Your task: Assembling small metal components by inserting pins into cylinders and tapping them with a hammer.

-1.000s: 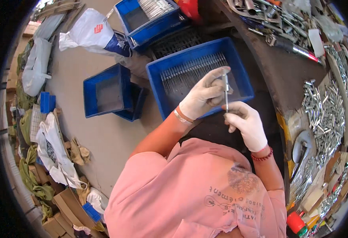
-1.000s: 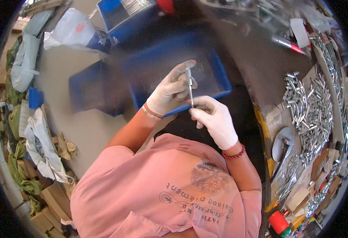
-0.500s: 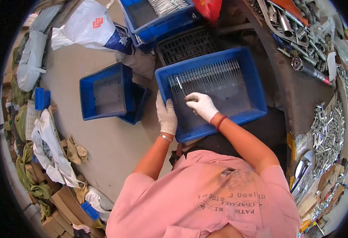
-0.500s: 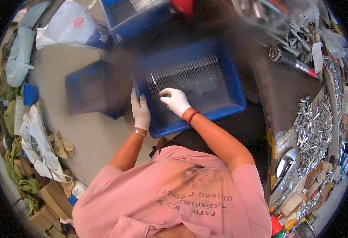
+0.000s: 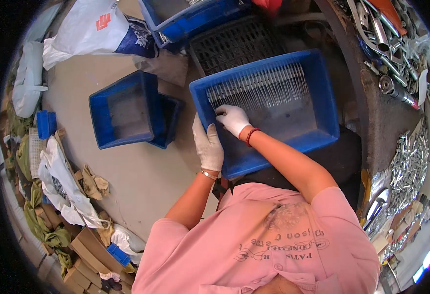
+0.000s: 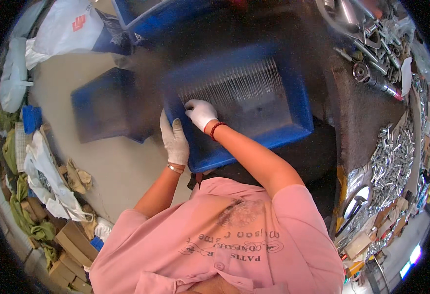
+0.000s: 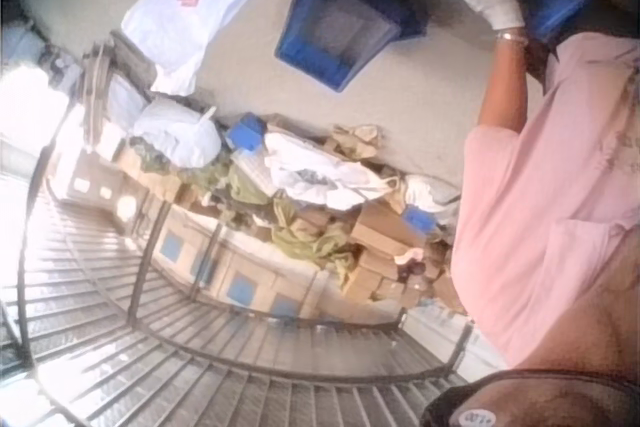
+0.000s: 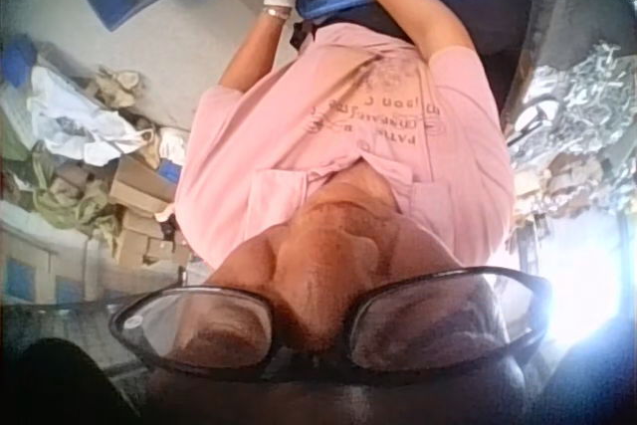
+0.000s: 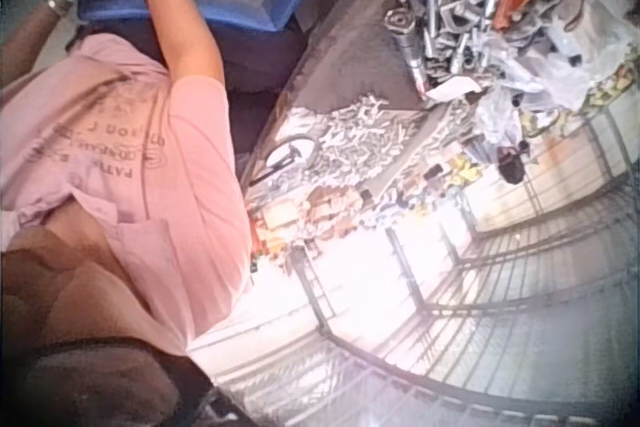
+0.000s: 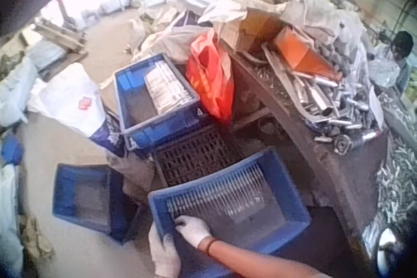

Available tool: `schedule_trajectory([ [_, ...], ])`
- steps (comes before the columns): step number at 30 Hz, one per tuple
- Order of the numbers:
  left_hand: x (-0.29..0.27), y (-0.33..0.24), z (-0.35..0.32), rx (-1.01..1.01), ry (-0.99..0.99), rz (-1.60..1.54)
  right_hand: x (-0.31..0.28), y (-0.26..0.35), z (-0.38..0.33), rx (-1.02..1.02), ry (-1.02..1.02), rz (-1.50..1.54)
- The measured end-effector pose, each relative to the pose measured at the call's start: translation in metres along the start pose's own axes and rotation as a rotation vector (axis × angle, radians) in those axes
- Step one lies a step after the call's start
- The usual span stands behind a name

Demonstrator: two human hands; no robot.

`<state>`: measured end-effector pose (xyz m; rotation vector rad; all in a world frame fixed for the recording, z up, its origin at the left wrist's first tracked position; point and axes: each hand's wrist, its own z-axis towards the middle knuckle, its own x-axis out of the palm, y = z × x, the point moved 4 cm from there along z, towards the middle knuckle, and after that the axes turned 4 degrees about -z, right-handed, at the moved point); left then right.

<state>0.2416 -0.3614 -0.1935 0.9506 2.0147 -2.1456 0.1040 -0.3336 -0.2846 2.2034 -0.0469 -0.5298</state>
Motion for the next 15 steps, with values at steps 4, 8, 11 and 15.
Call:
schedule_trajectory([
  [4,-0.002,0.004,0.000,-0.029,0.001,0.005,-0.005,0.011,-0.004,0.049,0.021,0.005],
  [8,0.000,0.001,0.002,-0.031,0.013,-0.023,-0.009,0.017,0.002,-0.152,-0.152,-0.171],
  [11,-0.003,0.007,-0.001,-0.034,-0.003,-0.018,-0.006,0.026,0.002,-0.097,-0.040,-0.218],
  [15,-0.003,0.003,-0.004,-0.059,0.003,-0.008,-0.009,0.029,-0.003,-0.079,0.005,-0.265],
])
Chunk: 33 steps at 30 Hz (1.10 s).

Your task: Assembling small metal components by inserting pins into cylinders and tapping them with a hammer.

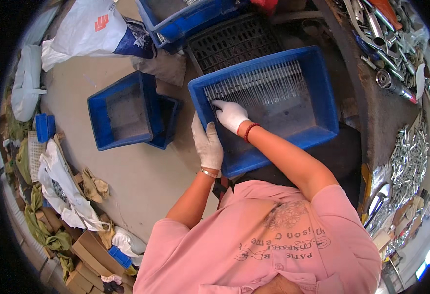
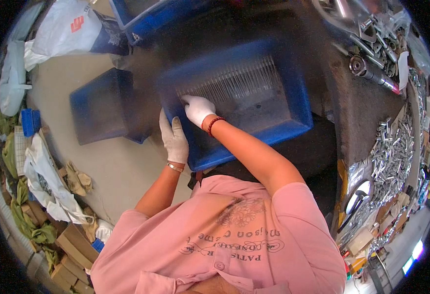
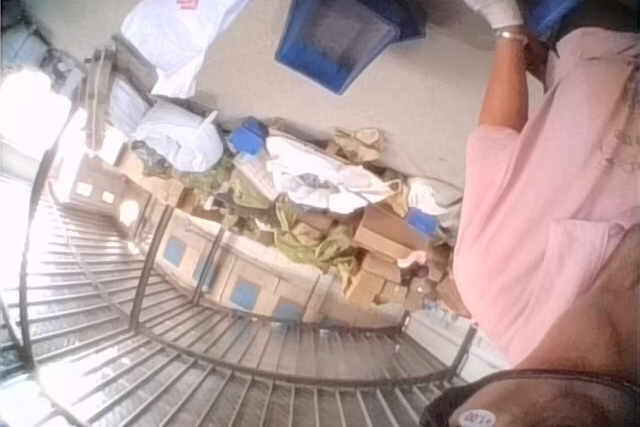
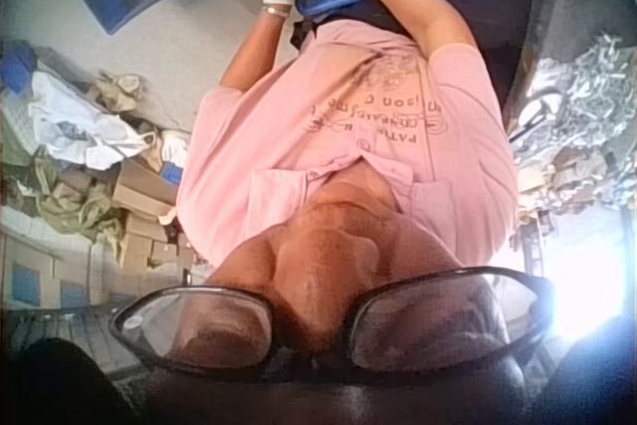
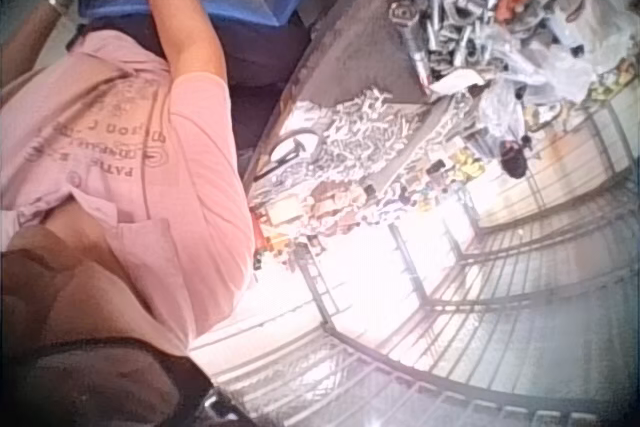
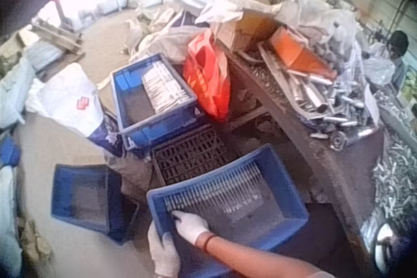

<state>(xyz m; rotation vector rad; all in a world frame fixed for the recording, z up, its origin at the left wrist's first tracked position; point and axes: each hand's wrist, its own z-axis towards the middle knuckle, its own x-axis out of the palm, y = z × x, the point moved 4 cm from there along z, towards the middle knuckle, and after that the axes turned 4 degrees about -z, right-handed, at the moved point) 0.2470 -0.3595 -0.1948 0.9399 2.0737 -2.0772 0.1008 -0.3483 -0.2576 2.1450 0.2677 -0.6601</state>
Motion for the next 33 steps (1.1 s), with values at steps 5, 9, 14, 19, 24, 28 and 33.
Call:
schedule_trajectory([
  [5,0.013,-0.016,0.006,0.057,0.033,-0.034,-0.027,-0.022,-0.024,-0.088,-0.093,0.051],
  [9,0.010,0.000,0.007,-0.092,0.082,-0.004,-0.076,-0.024,-0.095,-0.054,-0.106,0.338],
  [14,-0.006,-0.022,0.021,0.343,-0.105,0.200,-0.143,-0.055,-0.200,-0.017,-0.048,0.818],
  [19,0.094,-0.206,0.001,0.652,0.369,-0.074,-0.185,-0.106,-0.328,0.107,-0.304,0.910],
  [24,0.234,-0.383,-0.116,1.275,1.139,-0.208,-0.172,-0.123,-0.434,0.208,-0.519,1.048],
  [28,0.304,-0.423,-0.170,1.714,1.175,-0.085,-0.163,-0.124,-0.501,0.239,-0.712,1.199],
  [33,0.334,-0.426,-0.175,1.775,1.330,0.123,-0.159,-0.127,-0.586,0.220,-0.937,1.051],
])
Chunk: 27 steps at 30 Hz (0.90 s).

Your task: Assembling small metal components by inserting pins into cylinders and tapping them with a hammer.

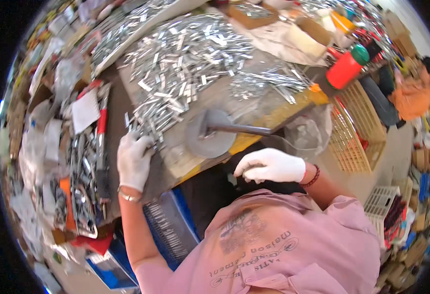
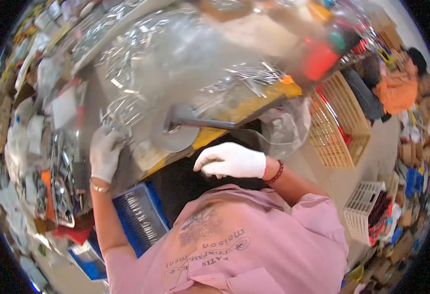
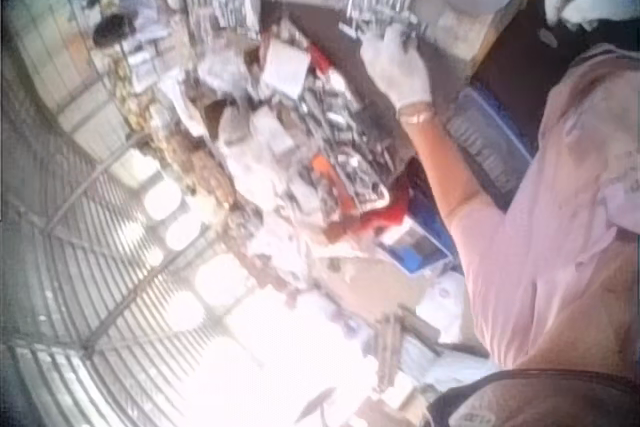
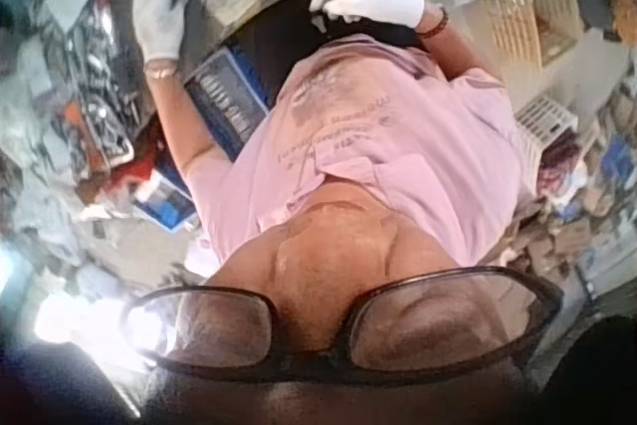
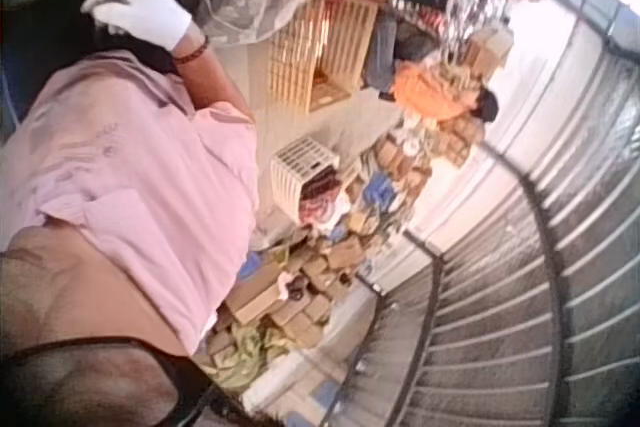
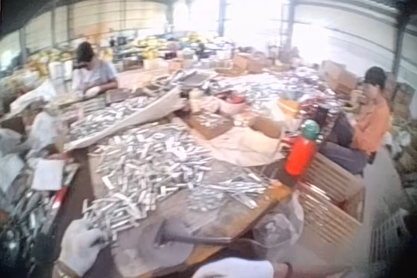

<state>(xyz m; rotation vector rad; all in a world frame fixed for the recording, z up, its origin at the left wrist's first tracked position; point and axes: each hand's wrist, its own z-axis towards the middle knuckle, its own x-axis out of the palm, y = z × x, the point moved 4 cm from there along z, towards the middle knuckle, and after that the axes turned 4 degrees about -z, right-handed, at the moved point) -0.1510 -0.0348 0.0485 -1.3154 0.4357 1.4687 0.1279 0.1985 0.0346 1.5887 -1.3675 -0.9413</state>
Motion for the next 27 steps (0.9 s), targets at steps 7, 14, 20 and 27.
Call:
schedule_trajectory([
  [7,0.011,-0.019,0.002,-0.078,0.007,-0.001,-0.133,0.000,-0.044,-0.128,-0.901,-0.973],
  [14,0.022,-0.007,-0.020,-0.276,-0.003,-0.242,-0.178,-0.025,-0.022,-0.005,-1.053,-1.224],
  [20,0.016,-0.011,-0.011,-0.159,0.001,0.048,-0.202,-0.028,-0.023,-0.007,-1.102,-1.363],
  [27,0.008,-0.031,0.002,-0.091,0.081,0.204,-0.201,-0.032,-0.035,-0.006,-1.040,-1.253],
])
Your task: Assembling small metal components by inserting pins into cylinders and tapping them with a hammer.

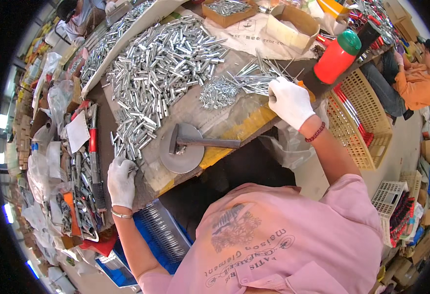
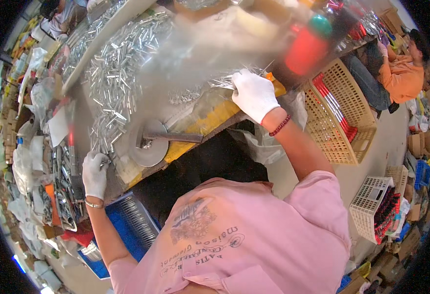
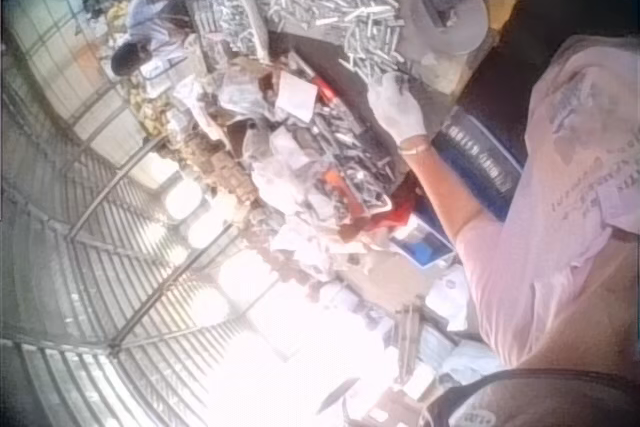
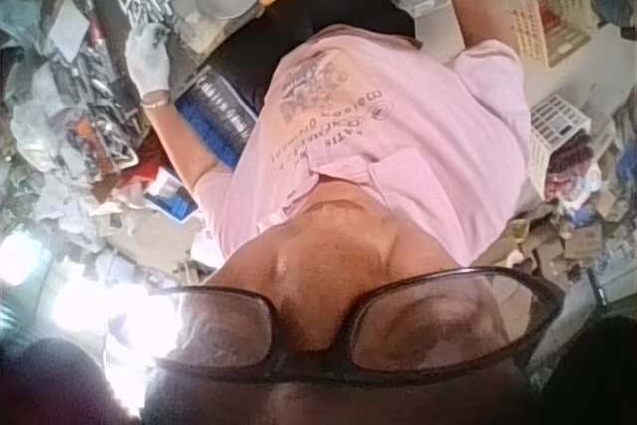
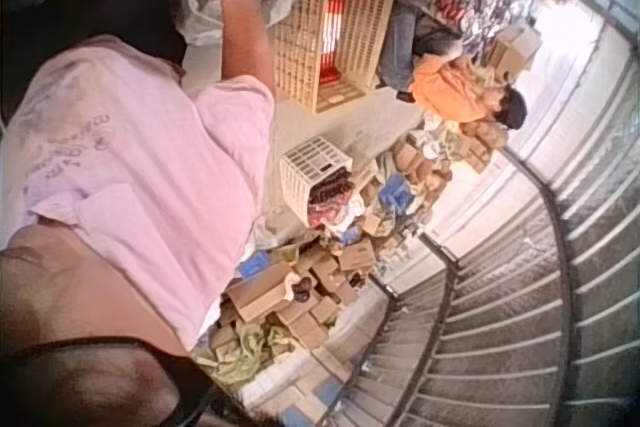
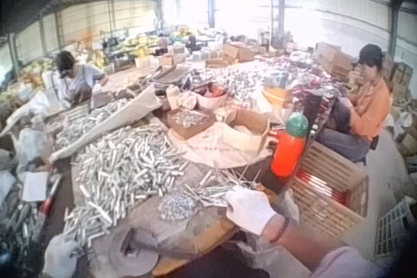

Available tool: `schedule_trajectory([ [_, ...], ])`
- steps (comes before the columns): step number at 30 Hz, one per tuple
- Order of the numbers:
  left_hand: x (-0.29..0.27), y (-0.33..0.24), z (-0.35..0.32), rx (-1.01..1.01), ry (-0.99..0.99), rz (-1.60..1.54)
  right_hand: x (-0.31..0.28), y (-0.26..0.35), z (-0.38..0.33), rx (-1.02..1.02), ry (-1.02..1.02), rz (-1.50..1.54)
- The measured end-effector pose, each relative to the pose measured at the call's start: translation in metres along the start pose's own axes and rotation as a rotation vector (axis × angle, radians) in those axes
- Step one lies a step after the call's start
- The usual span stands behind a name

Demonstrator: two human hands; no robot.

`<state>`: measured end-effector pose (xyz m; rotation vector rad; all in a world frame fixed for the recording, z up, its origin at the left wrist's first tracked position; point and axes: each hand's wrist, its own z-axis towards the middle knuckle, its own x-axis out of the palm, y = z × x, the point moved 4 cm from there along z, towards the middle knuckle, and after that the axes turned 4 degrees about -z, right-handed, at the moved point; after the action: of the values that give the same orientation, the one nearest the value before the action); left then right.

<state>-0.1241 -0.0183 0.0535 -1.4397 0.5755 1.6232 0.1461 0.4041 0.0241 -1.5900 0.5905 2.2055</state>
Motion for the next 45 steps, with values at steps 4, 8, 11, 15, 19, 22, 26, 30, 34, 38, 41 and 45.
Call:
schedule_trajectory([
  [4,0.002,-0.002,-0.005,-0.028,0.022,-0.146,-0.022,0.006,0.000,-0.036,0.058,0.089],
  [8,0.000,-0.032,-0.007,-0.138,-0.052,-0.402,-0.047,0.023,0.008,-0.151,0.021,0.253],
  [11,-0.001,-0.082,0.005,-0.047,-0.082,-0.432,-0.040,0.027,0.015,-0.206,0.098,0.189],
  [15,0.020,-0.116,0.016,0.077,-0.129,-0.426,-0.012,0.040,0.028,-0.256,0.196,0.382],
  [19,0.041,-0.115,0.005,-0.020,-0.139,-0.413,-0.013,0.085,0.008,-0.275,0.147,0.514],
  [22,0.044,-0.110,-0.003,-0.087,-0.159,-0.492,-0.019,0.146,-0.017,-0.565,0.132,0.423],
  [26,0.041,-0.109,-0.010,-0.099,-0.169,-0.474,0.002,0.179,-0.026,-0.658,0.133,0.468],
  [30,0.042,-0.105,-0.018,-0.112,-0.190,-0.457,0.009,0.194,-0.022,-0.634,0.126,0.397],
  [34,0.042,-0.103,-0.020,-0.103,-0.197,-0.479,0.011,0.199,-0.020,-0.636,0.145,0.335],
  [38,0.044,-0.099,-0.022,-0.111,-0.205,-0.520,0.013,0.200,-0.021,-0.638,0.158,0.357],
  [41,0.045,-0.099,-0.022,-0.093,-0.238,-0.525,0.015,0.201,-0.020,-0.661,0.157,0.381],
  [45,0.047,-0.097,-0.025,-0.086,-0.264,-0.548,0.013,0.203,-0.020,-0.666,0.171,0.389],
])
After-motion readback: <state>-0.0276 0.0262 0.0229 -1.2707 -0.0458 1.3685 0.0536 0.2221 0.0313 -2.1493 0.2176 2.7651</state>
